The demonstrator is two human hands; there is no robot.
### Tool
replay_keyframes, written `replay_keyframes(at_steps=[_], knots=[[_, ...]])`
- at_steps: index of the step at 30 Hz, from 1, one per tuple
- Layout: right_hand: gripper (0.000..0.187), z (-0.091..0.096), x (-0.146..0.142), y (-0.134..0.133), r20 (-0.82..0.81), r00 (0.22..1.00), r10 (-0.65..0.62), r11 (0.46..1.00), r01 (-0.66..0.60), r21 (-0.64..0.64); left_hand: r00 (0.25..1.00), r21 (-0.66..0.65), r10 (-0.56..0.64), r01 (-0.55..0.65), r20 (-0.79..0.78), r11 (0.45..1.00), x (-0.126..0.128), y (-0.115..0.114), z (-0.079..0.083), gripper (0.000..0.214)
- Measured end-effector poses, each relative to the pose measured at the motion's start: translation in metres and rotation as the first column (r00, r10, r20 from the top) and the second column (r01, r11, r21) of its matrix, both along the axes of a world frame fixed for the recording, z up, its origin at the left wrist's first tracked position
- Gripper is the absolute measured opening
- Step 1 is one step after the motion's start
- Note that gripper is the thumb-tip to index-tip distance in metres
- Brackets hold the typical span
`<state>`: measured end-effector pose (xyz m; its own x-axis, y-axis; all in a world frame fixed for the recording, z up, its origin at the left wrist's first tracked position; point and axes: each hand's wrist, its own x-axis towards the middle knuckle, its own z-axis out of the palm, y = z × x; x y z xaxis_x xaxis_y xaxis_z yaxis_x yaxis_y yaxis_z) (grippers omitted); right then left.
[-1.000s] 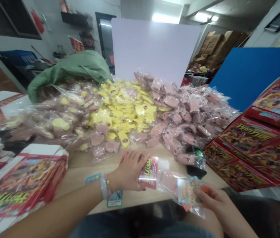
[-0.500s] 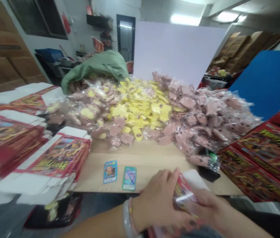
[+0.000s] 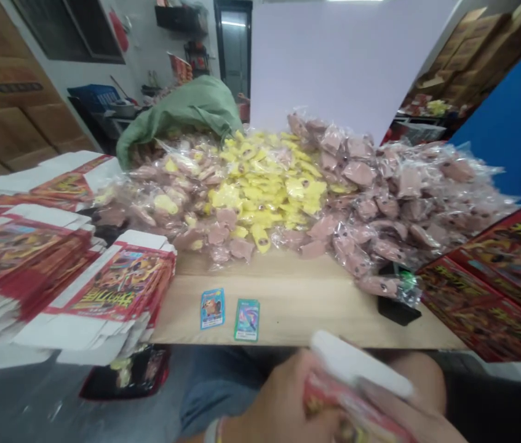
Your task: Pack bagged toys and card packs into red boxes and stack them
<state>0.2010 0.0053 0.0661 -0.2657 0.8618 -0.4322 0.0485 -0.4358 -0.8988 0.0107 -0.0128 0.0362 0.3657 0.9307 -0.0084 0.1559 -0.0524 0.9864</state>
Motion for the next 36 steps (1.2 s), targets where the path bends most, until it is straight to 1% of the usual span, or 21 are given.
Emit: replay_keyframes(at_steps=[1, 2, 3, 5, 6, 8, 10, 11, 13, 15, 16, 18, 20, 21, 23, 24, 27, 29, 32, 34, 36], knots=[[0.048, 0.003, -0.001, 0.005, -0.019, 0.999, 0.048, 0.999, -0.048, -0.002, 0.999, -0.096, 0.039, -0.041, -0.020, 0.995, 0.003, 0.000, -0.002, 0.033], [0.044, 0.006, -0.002, 0.010, -0.012, 0.989, 0.145, 0.989, -0.145, 0.013, 0.995, -0.177, 0.093, -0.098, -0.040, 0.979, 0.007, 0.001, -0.005, 0.038], [0.040, 0.010, -0.002, 0.016, 0.005, 0.967, 0.256, 0.966, -0.256, 0.046, 0.986, -0.234, 0.155, -0.164, -0.057, 0.958, 0.010, 0.000, -0.008, 0.049], [0.038, 0.016, -0.003, 0.024, 0.081, 0.908, 0.410, 0.898, -0.418, 0.138, 0.966, -0.278, 0.247, -0.260, -0.081, 0.925, 0.015, -0.002, -0.013, 0.078], [0.038, 0.019, -0.005, 0.026, 0.133, 0.891, 0.434, 0.873, -0.452, 0.183, 0.962, -0.270, 0.259, -0.273, -0.088, 0.923, 0.016, -0.003, -0.014, 0.091], [0.036, 0.021, -0.009, 0.025, 0.227, 0.876, 0.426, 0.846, -0.474, 0.243, 0.972, -0.227, 0.216, -0.232, -0.092, 0.946, 0.015, -0.005, -0.013, 0.103], [0.035, 0.021, -0.013, 0.022, 0.278, 0.869, 0.410, 0.832, -0.481, 0.277, 0.982, -0.190, 0.152, -0.172, -0.112, 0.967, 0.012, -0.008, -0.009, 0.105], [0.035, 0.021, -0.015, 0.020, 0.266, 0.873, 0.410, 0.834, -0.477, 0.279, 0.984, -0.182, 0.131, -0.153, -0.124, 0.971, 0.010, -0.009, -0.006, 0.106], [0.032, 0.022, -0.017, 0.018, 0.191, 0.897, 0.399, 0.864, -0.438, 0.247, 0.986, -0.184, 0.099, -0.122, -0.132, 0.975, 0.008, -0.010, -0.001, 0.108], [0.033, 0.028, -0.016, 0.018, 0.098, 0.904, 0.415, 0.892, -0.426, 0.154, 0.990, -0.191, 0.070, -0.092, -0.119, 0.977, 0.007, -0.011, 0.002, 0.107], [0.033, 0.033, -0.015, 0.017, 0.071, 0.896, 0.438, 0.890, -0.443, 0.109, 0.993, -0.191, 0.061, -0.080, -0.106, 0.978, 0.007, -0.012, 0.002, 0.107], [0.034, 0.042, -0.012, 0.016, 0.075, 0.858, 0.509, 0.855, -0.514, 0.076, 0.996, -0.196, 0.064, -0.076, -0.070, 0.978, 0.007, -0.015, 0.000, 0.108], [0.033, 0.050, -0.010, 0.013, 0.136, 0.829, 0.542, 0.822, -0.557, 0.120, 0.996, -0.200, 0.088, -0.087, -0.002, 0.976, 0.007, -0.016, -0.005, 0.110], [0.032, 0.052, -0.009, 0.011, 0.172, 0.830, 0.531, 0.817, -0.555, 0.156, 0.994, -0.213, 0.094, -0.081, 0.050, 0.974, 0.008, -0.016, -0.007, 0.111], [0.031, 0.050, -0.009, 0.008, 0.198, 0.861, 0.468, 0.840, -0.503, 0.202, 0.986, -0.264, 0.071, -0.029, 0.149, 0.964, 0.010, -0.014, -0.011, 0.106], [0.032, 0.047, -0.010, 0.007, 0.178, 0.881, 0.439, 0.861, -0.469, 0.199, 0.984, -0.289, 0.048, 0.005, 0.174, 0.957, 0.011, -0.012, -0.010, 0.102], [0.034, 0.035, -0.009, 0.009, 0.063, 0.913, 0.403, 0.906, -0.408, 0.114, 0.991, -0.316, -0.025, 0.066, 0.130, 0.946, 0.014, -0.003, -0.002, 0.099], [0.033, 0.031, -0.007, 0.012, 0.066, 0.915, 0.398, 0.910, -0.403, 0.099, 0.994, -0.317, -0.071, 0.094, 0.083, 0.944, 0.016, 0.001, 0.006, 0.105], [0.030, 0.031, -0.002, 0.016, 0.231, 0.895, 0.382, 0.883, -0.428, 0.195, 0.995, -0.338, -0.100, 0.100, 0.018, 0.936, 0.018, 0.002, 0.013, 0.111], [0.030, 0.037, 0.002, 0.019, 0.325, 0.856, 0.401, 0.842, -0.484, 0.237, 0.998, -0.323, -0.069, 0.064, -0.004, 0.944, 0.020, -0.001, 0.010, 0.111], [0.031, 0.046, 0.002, 0.018, 0.351, 0.806, 0.476, 0.784, -0.570, 0.247, 0.999, -0.302, -0.044, 0.042, 0.002, 0.952, 0.021, -0.004, 0.005, 0.111]])
